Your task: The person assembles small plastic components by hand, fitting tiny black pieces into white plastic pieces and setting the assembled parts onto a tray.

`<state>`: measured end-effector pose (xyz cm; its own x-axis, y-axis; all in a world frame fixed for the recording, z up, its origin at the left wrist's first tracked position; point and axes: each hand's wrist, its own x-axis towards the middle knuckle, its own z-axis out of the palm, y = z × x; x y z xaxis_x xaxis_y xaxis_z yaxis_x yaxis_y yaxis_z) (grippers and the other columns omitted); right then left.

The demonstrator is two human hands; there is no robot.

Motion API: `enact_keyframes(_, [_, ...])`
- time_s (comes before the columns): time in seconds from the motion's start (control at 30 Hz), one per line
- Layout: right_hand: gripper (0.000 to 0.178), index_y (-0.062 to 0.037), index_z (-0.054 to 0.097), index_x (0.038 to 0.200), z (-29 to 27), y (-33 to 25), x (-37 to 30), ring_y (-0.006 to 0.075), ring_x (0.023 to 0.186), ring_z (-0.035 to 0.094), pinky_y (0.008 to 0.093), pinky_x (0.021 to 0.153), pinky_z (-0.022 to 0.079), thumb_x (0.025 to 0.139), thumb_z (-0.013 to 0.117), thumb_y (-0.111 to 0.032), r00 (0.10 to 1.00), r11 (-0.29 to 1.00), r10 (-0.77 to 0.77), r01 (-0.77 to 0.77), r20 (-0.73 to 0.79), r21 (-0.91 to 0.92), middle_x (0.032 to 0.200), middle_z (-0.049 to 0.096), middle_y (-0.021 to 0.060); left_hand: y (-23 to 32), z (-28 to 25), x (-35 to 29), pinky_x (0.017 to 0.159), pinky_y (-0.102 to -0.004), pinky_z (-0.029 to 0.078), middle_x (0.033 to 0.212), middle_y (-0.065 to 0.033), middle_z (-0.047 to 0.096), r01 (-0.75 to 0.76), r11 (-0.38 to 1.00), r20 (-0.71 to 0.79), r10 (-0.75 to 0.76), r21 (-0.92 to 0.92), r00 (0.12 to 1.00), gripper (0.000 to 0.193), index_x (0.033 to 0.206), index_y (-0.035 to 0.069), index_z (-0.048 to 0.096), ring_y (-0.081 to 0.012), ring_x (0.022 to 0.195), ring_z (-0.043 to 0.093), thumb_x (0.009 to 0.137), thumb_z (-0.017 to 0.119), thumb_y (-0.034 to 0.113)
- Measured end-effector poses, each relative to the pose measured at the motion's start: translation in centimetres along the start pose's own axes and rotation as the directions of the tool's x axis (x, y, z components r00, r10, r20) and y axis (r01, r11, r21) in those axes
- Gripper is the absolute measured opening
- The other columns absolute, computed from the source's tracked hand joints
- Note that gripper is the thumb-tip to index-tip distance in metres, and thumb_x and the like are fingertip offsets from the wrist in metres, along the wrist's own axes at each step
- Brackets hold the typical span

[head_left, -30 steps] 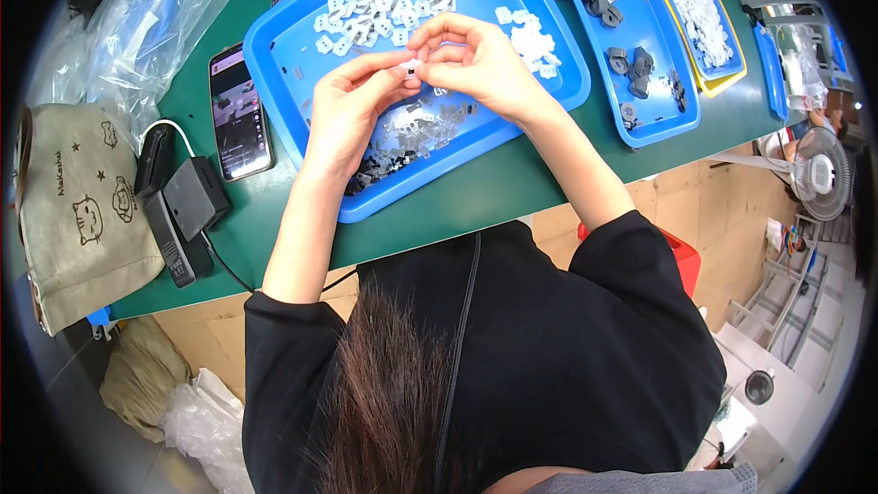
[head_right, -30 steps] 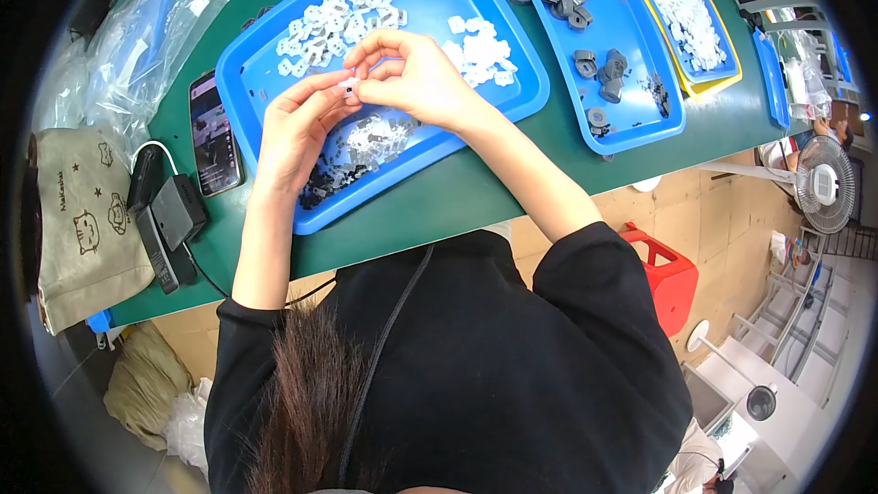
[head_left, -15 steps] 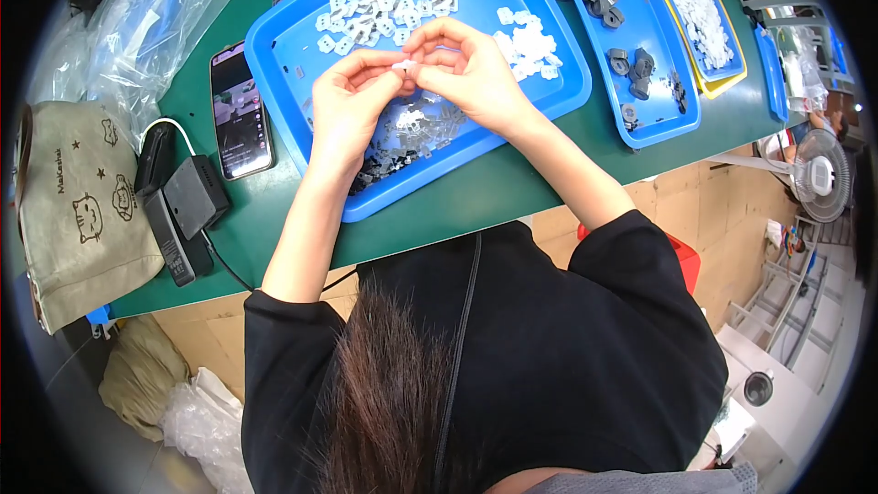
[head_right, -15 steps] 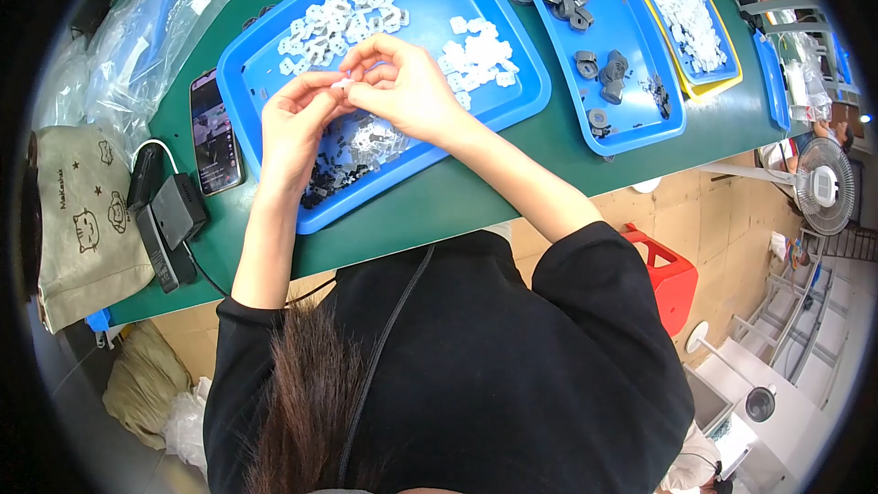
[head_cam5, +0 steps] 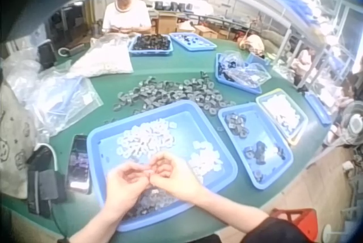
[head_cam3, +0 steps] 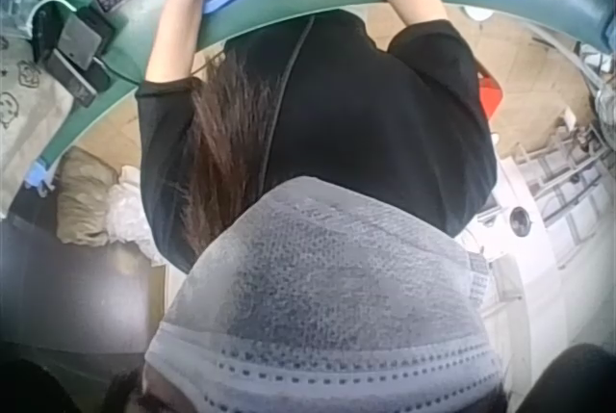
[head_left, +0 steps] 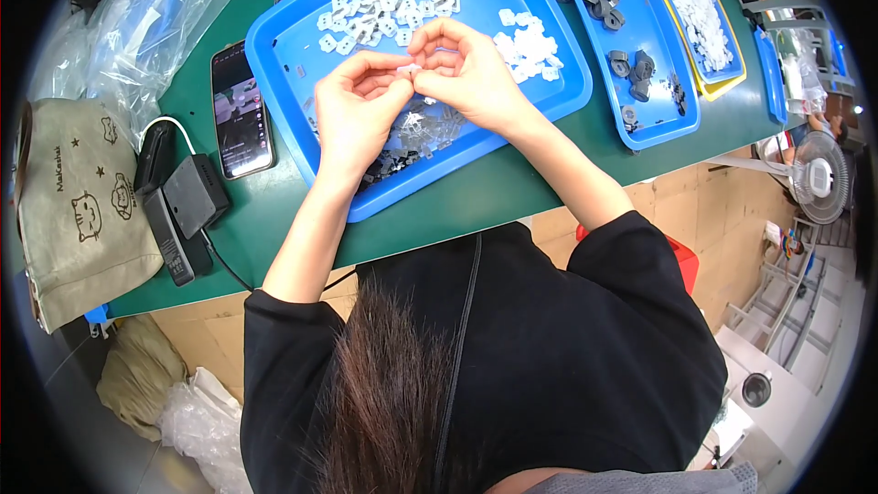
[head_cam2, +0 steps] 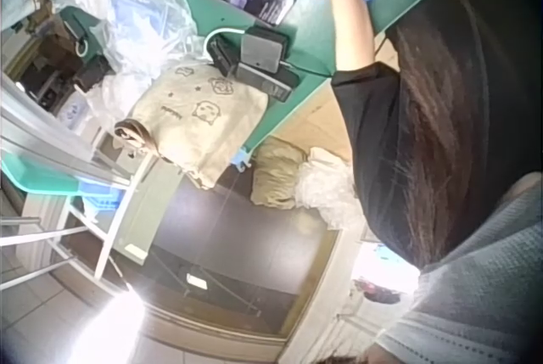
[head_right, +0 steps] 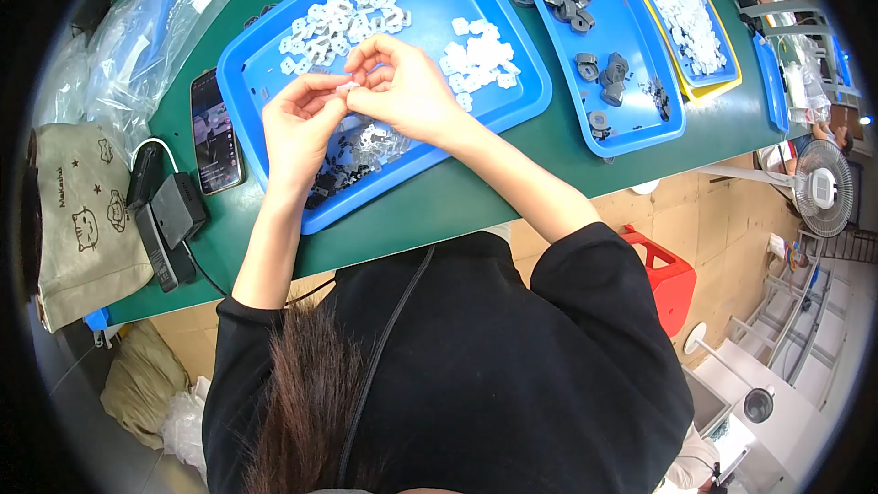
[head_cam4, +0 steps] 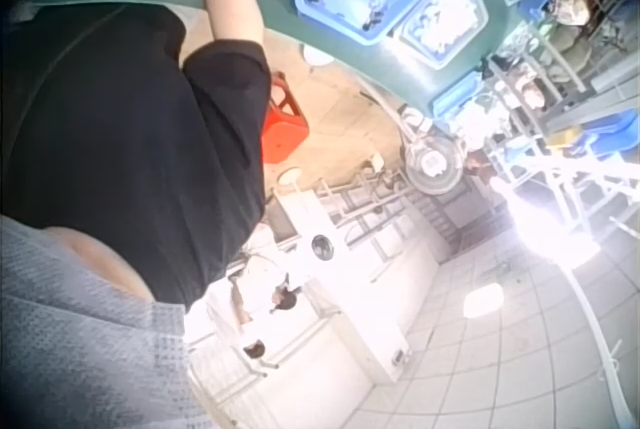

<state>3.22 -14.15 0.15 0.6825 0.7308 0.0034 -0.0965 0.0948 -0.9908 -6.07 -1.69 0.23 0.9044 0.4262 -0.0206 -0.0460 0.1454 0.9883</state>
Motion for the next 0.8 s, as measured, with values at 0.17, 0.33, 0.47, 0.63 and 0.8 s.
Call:
enact_keyframes(0.17, [0.030,-0.0009,0.053,0.095,-0.4,0.1,0.2,0.0086,0.075,0.058,0.0221,0.070,0.049,0.071,0.069,-0.008,1.000,1.000,-0.001,0.001,-0.008,-0.023,0.085,0.058,0.0060,0.1,0.2,0.0,0.076,-0.0241,0.052,0.091,-0.0116,0.067,-0.021,0.999,0.023,0.019,0.049,1.000,0.018,0.094,-0.005,0.062,-0.0134,0.083,0.064,0.077,0.064,-0.001])
enact_keyframes(0.33, [0.033,-0.0014,0.053,0.098,-0.9,0.0,0.1,0.0086,0.074,0.057,0.0224,0.070,0.048,0.071,0.069,-0.011,0.999,0.974,-0.039,0.038,0.001,-0.224,0.083,0.059,0.0052,1.0,0.5,0.0,0.074,-0.0237,0.052,0.089,-0.0100,0.067,-0.021,0.934,0.005,0.021,0.355,1.000,0.017,0.092,-0.004,0.063,-0.0126,0.080,0.064,0.077,0.067,0.002])
enact_keyframes(0.47, [0.032,-0.0013,0.054,0.101,-1.3,-0.3,0.0,0.0085,0.074,0.057,0.0231,0.070,0.048,0.074,0.068,-0.011,0.996,0.987,-0.002,0.016,0.090,-0.159,0.082,0.060,0.0044,0.1,-0.1,0.4,0.072,-0.0232,0.051,0.086,-0.0081,0.066,-0.025,0.970,0.089,0.003,0.242,0.996,0.017,0.093,-0.003,0.063,-0.0118,0.076,0.063,0.079,0.067,0.006])
enact_keyframes(0.63, [0.030,0.0000,0.058,0.107,-3.5,-3.0,0.8,0.0139,0.094,0.061,0.0271,0.084,0.048,0.080,0.067,-0.009,0.983,0.973,-0.053,0.090,0.174,-0.212,0.101,0.064,0.0091,0.0,-1.6,0.7,0.077,-0.0255,0.050,0.090,-0.0085,0.064,0.128,0.990,0.053,-0.125,-0.060,0.991,0.017,0.099,-0.003,0.061,-0.0133,0.079,0.062,0.084,0.061,0.005])
enact_keyframes(0.8, [0.015,-0.0014,0.064,0.091,-7.9,-5.1,-0.1,0.0068,0.071,0.053,0.0213,0.069,0.044,0.081,0.065,-0.013,0.972,0.812,0.060,0.086,0.229,-0.577,0.078,0.060,0.0012,0.6,-1.2,0.9,0.075,-0.0269,0.051,0.087,-0.0095,0.064,0.231,0.937,0.121,-0.205,-0.261,0.971,0.018,0.100,-0.004,0.060,-0.0149,0.078,0.063,0.084,0.063,0.005])
